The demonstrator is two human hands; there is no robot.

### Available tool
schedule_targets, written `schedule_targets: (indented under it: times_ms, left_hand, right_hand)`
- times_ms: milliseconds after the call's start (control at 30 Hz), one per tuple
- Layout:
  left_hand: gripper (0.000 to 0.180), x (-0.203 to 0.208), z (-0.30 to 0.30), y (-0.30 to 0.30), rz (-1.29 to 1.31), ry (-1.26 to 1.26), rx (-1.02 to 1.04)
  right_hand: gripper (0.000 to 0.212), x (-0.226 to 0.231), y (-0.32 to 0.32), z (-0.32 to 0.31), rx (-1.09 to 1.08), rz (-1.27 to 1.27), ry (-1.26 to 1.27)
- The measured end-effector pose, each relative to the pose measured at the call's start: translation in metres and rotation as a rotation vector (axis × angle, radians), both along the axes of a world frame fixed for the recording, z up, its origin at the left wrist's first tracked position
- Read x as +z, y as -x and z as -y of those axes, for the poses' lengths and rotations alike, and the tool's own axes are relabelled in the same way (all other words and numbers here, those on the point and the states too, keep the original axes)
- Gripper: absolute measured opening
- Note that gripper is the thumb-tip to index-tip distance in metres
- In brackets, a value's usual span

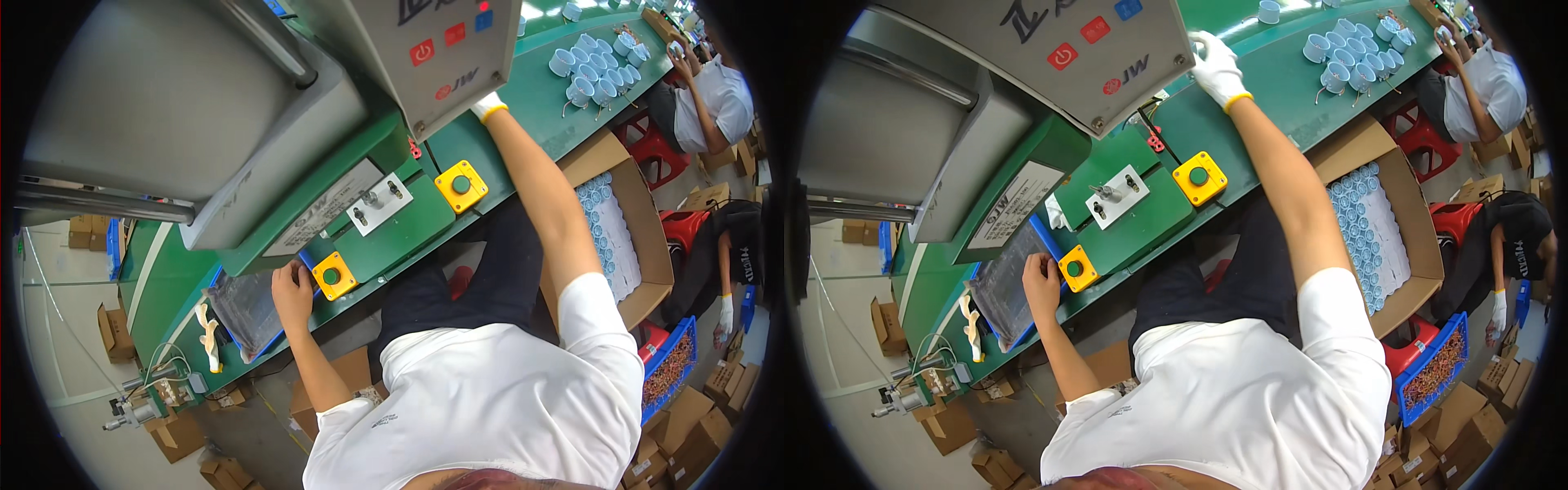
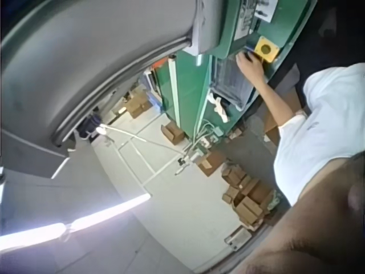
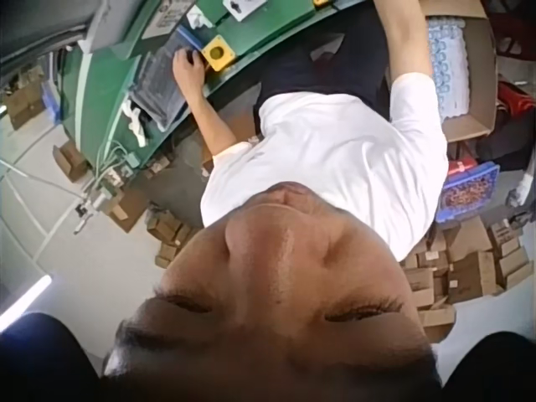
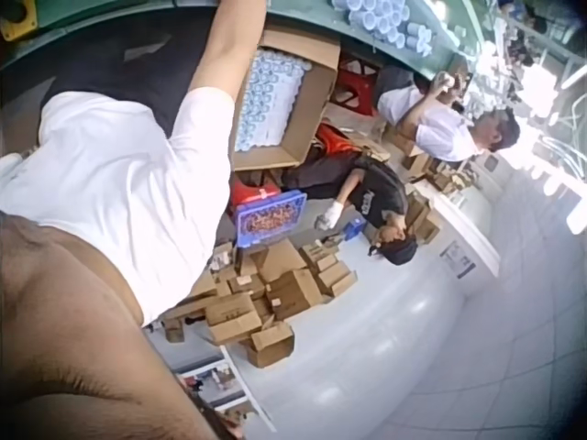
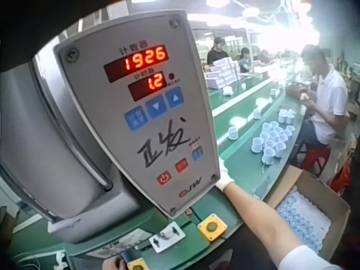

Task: Manually sorting small electronic pins and using an industrial press machine to assemble components on a production line.

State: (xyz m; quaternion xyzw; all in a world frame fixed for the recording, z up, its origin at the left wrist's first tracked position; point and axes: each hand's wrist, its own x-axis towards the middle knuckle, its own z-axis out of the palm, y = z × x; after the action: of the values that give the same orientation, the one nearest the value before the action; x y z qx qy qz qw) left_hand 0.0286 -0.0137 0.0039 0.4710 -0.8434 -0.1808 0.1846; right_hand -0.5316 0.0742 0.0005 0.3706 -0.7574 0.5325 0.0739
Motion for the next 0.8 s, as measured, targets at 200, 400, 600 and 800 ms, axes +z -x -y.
schedule_targets:
  times_ms: [200,400,600,800]
  left_hand:
    - [0.006,0.000,-0.003,0.000,-0.078,0.099,-0.072]
    - [0.005,-0.004,0.003,0.006,-0.063,0.168,-0.112]
    - [0.007,-0.005,0.002,-0.005,-0.038,0.174,-0.091]
    - [0.018,0.005,-0.001,0.006,0.076,0.002,0.021]
  right_hand:
    - [0.035,0.060,0.049,-0.127,-0.423,-0.781,-0.162]
    - [0.028,0.026,0.084,-0.223,-0.729,-0.663,-0.785]
    - [0.022,0.049,-0.019,-0.176,-0.175,-0.186,-0.027]
    - [0.059,0.087,-0.229,-0.118,0.415,0.109,0.423]
